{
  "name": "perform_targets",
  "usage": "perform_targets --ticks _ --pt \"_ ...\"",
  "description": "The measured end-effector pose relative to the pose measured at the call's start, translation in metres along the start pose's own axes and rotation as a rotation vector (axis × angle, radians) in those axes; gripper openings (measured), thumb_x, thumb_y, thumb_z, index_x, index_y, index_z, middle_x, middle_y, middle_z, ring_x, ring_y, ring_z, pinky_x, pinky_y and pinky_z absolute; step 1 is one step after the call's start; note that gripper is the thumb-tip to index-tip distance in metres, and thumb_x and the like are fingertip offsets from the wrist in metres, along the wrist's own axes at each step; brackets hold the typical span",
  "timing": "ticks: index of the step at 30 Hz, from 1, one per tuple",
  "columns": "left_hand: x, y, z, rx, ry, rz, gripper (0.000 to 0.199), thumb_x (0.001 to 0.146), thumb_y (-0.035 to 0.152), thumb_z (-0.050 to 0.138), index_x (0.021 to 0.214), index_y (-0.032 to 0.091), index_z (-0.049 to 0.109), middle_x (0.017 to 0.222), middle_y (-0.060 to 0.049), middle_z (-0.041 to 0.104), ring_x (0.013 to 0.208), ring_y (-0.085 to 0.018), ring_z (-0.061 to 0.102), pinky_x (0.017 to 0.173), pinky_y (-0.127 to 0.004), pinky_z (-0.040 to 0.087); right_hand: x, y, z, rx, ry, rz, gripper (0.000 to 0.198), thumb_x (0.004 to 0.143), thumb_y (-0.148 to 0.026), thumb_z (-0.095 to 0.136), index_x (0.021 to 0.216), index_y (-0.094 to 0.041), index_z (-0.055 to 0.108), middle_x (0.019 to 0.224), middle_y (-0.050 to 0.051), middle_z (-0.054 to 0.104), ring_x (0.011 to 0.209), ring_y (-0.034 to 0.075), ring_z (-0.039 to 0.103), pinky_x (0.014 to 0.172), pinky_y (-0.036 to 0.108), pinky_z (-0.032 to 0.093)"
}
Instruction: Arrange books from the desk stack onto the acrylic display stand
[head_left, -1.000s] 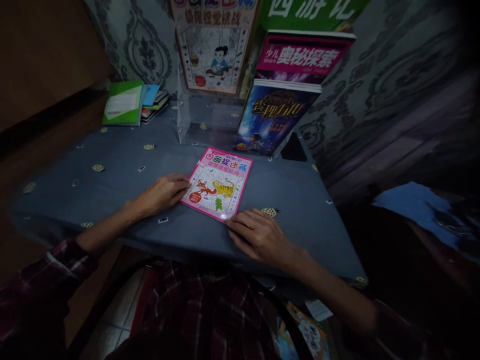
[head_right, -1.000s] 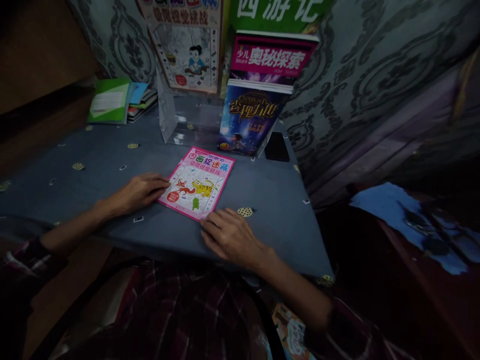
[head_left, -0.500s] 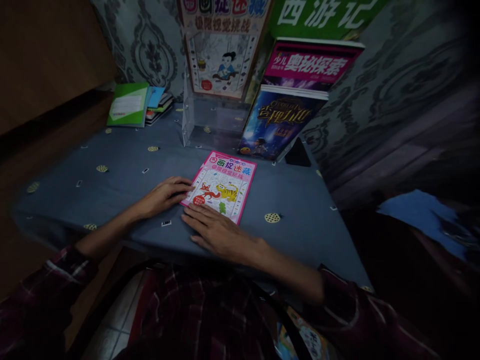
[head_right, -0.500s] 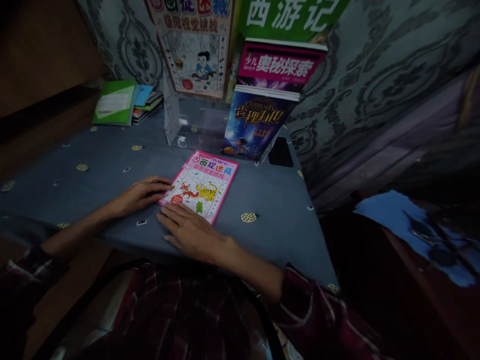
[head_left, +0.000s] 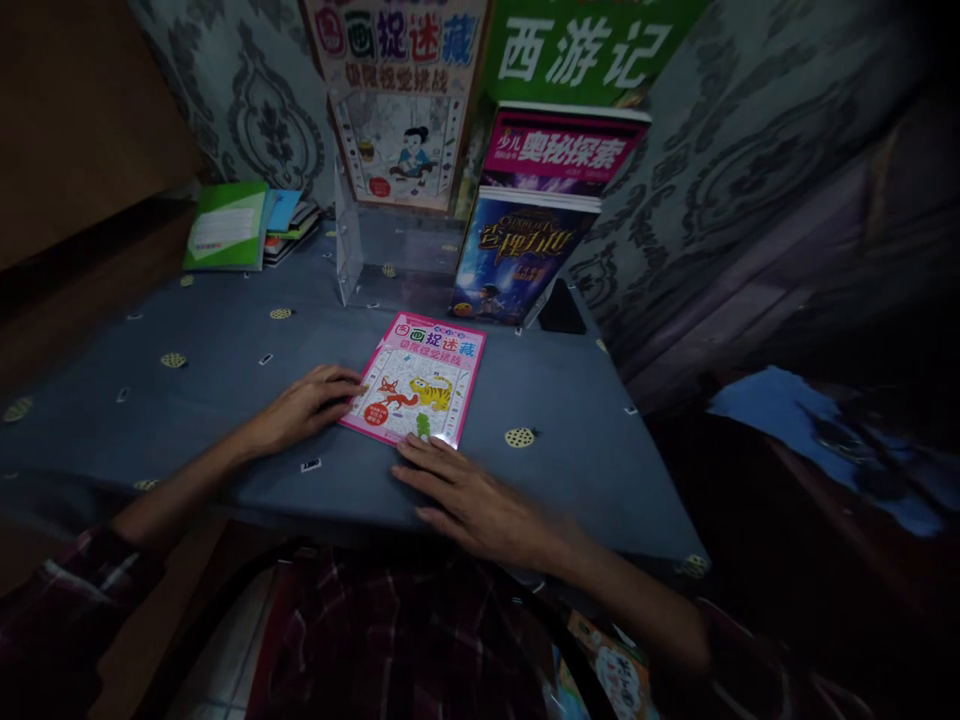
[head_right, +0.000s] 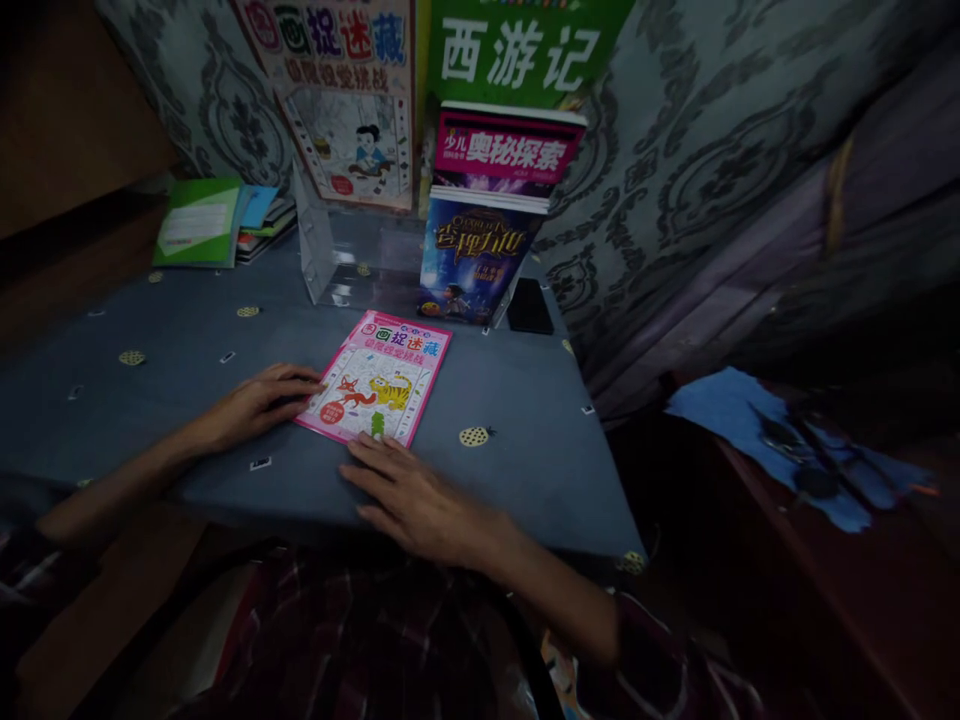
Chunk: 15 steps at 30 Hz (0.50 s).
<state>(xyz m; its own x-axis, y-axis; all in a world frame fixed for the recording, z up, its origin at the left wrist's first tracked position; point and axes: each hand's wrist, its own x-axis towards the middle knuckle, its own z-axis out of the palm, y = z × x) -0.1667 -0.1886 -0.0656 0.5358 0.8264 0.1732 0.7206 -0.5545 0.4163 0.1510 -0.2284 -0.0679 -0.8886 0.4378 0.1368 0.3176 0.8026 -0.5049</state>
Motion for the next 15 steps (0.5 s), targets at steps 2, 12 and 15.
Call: perform_targets --ticks 2,12,15 --pt "0.007 0.005 -0.004 0.078 -0.019 0.031 0.029 0.101 0.031 0.048 0.121 0.021 0.067 0.128 -0.01 0.064 0.122 -0.024 0.057 0.105 -0.045 0.047 -0.001 0.002 -0.004 0.048 0.008 0.018 0.047 0.104 -0.031 0.05 0.151 -0.025 0.047 0.159 0.009 0.045 0.151 0.021 0.036 0.124 0.048 0.035" --pt "0.104 -0.021 0.013 0.242 0.012 -0.001 0.038 0.1 0.031 0.047 0.132 0.014 0.056 0.141 -0.016 0.057 0.13 -0.028 0.053 0.113 -0.046 0.041 0.017 0.062 -0.021 -0.06 0.307 0.079 0.037 0.103 -0.025 0.047 0.138 -0.021 0.058 0.145 0.013 0.059 0.14 0.025 0.05 0.114 0.055 0.045" --pt "0.13 -0.033 0.023 0.233 0.069 -0.011 0.035 0.101 0.031 0.044 0.129 0.015 0.056 0.135 -0.015 0.06 0.127 -0.028 0.055 0.11 -0.047 0.044 0.038 0.085 -0.032 -0.108 0.353 0.142 0.039 0.102 -0.026 0.047 0.139 -0.016 0.057 0.148 0.017 0.056 0.142 0.027 0.048 0.117 0.055 0.043"
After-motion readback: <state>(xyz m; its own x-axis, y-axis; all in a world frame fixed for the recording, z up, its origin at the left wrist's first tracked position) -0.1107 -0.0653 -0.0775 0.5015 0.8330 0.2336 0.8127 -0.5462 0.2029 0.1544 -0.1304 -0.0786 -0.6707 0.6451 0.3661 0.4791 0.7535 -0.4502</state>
